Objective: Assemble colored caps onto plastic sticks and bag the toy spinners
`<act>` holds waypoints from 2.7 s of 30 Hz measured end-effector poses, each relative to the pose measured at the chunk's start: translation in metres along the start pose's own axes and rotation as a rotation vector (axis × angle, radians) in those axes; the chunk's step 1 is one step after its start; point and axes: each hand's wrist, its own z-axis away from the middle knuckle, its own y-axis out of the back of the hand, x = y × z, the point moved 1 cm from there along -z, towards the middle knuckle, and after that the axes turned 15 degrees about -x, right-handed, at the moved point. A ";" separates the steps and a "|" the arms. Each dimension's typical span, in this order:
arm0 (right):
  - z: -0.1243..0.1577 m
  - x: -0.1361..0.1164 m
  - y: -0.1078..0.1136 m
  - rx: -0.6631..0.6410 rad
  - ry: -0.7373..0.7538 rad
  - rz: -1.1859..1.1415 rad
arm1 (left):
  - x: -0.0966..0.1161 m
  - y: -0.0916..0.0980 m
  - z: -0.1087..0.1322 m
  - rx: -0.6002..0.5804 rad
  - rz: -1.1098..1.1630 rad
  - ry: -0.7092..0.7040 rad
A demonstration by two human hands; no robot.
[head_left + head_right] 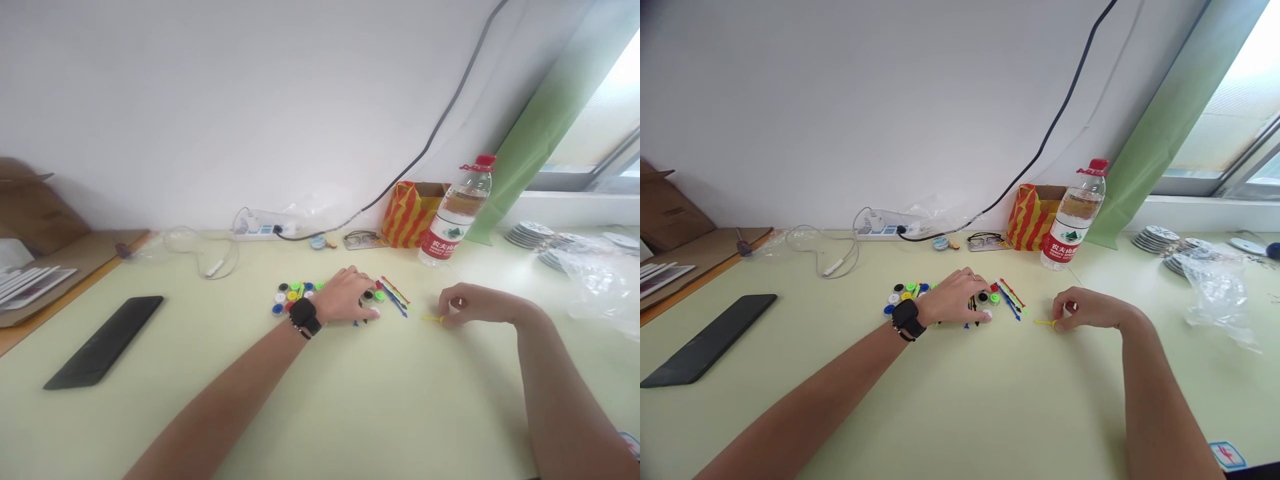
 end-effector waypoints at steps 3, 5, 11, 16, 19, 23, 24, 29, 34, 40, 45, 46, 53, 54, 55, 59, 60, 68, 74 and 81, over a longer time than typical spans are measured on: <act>0.000 -0.004 0.002 -0.031 0.013 -0.090 | -0.002 0.003 0.001 -0.024 0.008 -0.004; 0.001 -0.008 0.003 -0.018 0.045 -0.176 | -0.002 0.004 0.001 -0.031 0.009 -0.002; -0.003 -0.022 0.003 0.111 0.153 -0.333 | -0.003 0.004 0.001 -0.037 0.011 0.013; -0.011 -0.035 0.000 0.256 0.207 -0.418 | -0.002 0.003 0.001 -0.038 0.013 0.003; -0.018 -0.043 -0.003 0.306 0.212 -0.434 | -0.002 0.005 0.001 -0.038 0.011 0.004; -0.029 -0.052 -0.007 0.309 0.254 -0.428 | -0.006 0.007 0.002 -0.053 0.019 -0.012; -0.032 -0.054 -0.008 0.302 0.264 -0.426 | -0.007 0.008 0.002 -0.057 0.019 -0.014; -0.037 -0.058 -0.012 0.239 0.299 -0.452 | -0.009 0.006 0.000 -0.045 -0.021 -0.003; -0.031 -0.066 -0.013 0.186 0.358 -0.525 | -0.009 0.005 -0.002 -0.028 -0.056 0.002; -0.029 -0.074 -0.014 0.183 0.472 -0.627 | -0.007 0.009 -0.001 0.018 -0.044 0.018; -0.037 -0.085 -0.021 0.185 0.506 -0.632 | 0.009 0.016 -0.001 0.180 0.172 -0.071; -0.038 -0.089 -0.023 0.181 0.519 -0.632 | 0.014 0.017 -0.001 0.198 0.223 -0.098; -0.038 -0.115 -0.031 0.155 0.545 -0.603 | 0.028 0.020 -0.003 0.214 0.333 -0.146; -0.038 -0.115 -0.031 0.161 0.542 -0.600 | 0.027 0.020 -0.004 0.219 0.334 -0.142; -0.040 -0.115 -0.032 0.166 0.541 -0.596 | 0.027 0.019 -0.004 0.223 0.333 -0.139; -0.045 -0.112 -0.034 0.183 0.560 -0.580 | 0.025 0.019 -0.004 0.229 0.347 -0.143; -0.045 -0.112 -0.034 0.194 0.558 -0.568 | 0.025 0.019 -0.004 0.232 0.359 -0.148; -0.052 -0.090 -0.028 0.492 0.314 -0.359 | 0.028 0.014 -0.004 0.198 0.456 -0.105; -0.078 -0.051 -0.031 0.543 0.139 -0.097 | 0.040 -0.010 -0.011 0.017 0.247 -0.189; -0.088 -0.050 -0.041 0.530 0.206 0.002 | 0.033 -0.015 -0.010 -0.007 0.039 -0.160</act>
